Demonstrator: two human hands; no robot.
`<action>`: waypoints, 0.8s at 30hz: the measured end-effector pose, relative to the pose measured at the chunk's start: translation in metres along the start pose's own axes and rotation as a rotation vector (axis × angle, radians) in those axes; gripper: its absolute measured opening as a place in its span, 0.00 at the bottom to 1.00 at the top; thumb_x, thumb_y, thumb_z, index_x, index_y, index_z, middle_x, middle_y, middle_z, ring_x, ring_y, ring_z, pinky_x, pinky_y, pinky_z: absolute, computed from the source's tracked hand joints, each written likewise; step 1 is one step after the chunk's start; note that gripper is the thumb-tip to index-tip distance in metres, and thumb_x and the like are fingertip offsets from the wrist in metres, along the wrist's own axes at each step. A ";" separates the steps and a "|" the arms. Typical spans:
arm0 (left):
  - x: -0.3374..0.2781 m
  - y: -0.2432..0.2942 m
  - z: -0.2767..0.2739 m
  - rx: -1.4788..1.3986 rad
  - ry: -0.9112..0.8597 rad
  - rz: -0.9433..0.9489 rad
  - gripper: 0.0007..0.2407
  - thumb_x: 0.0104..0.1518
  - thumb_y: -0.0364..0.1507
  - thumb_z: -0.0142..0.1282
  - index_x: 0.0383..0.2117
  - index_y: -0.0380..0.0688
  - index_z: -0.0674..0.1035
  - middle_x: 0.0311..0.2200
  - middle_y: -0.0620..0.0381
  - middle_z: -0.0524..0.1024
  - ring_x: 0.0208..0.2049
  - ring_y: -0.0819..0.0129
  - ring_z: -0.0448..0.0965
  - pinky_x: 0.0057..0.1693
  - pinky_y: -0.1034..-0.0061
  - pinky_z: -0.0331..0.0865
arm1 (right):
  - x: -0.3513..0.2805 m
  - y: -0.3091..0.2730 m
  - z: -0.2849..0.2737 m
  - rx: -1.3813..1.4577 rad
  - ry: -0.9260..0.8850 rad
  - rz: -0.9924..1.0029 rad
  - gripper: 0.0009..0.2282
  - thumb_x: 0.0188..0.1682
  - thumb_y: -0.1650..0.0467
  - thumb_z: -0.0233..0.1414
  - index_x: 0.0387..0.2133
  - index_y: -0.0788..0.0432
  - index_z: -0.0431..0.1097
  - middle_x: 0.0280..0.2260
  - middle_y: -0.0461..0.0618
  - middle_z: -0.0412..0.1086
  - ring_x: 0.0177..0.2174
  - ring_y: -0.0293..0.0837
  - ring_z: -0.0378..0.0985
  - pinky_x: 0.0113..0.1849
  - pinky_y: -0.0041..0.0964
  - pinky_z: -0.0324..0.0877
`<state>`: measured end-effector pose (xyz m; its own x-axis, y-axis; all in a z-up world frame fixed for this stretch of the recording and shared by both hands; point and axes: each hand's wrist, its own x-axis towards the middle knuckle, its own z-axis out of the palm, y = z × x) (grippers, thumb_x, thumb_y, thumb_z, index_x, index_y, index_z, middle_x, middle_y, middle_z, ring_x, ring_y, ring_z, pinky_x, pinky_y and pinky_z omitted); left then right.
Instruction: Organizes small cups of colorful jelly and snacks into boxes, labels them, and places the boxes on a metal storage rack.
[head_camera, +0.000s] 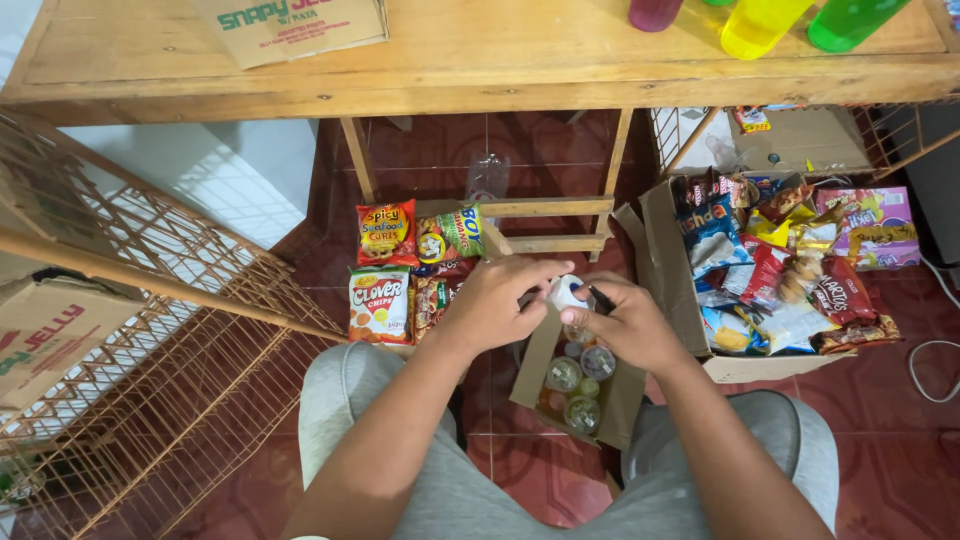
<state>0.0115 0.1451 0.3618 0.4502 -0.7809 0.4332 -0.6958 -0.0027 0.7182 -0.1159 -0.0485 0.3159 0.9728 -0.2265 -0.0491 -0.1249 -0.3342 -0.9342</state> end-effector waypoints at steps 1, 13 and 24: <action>-0.001 0.000 0.001 0.000 0.000 -0.001 0.19 0.49 0.23 0.59 0.50 0.45 0.79 0.31 0.52 0.81 0.33 0.57 0.83 0.43 0.66 0.77 | 0.000 0.000 0.000 0.000 -0.001 0.000 0.14 0.43 0.66 0.65 0.36 0.63 0.76 0.37 0.48 0.76 0.37 0.36 0.76 0.40 0.34 0.72; -0.003 -0.006 0.007 0.034 -0.001 0.028 0.16 0.55 0.26 0.63 0.50 0.43 0.77 0.39 0.52 0.82 0.41 0.54 0.84 0.49 0.63 0.76 | -0.002 -0.005 0.002 -0.103 0.015 -0.060 0.14 0.42 0.65 0.65 0.36 0.62 0.78 0.36 0.48 0.76 0.36 0.39 0.78 0.40 0.35 0.72; -0.007 -0.011 0.009 -0.086 0.008 -0.027 0.16 0.54 0.21 0.60 0.50 0.44 0.79 0.37 0.54 0.81 0.44 0.56 0.80 0.53 0.66 0.73 | 0.000 0.004 0.000 -0.060 0.005 -0.062 0.15 0.42 0.66 0.66 0.37 0.64 0.77 0.37 0.48 0.76 0.37 0.38 0.77 0.40 0.35 0.72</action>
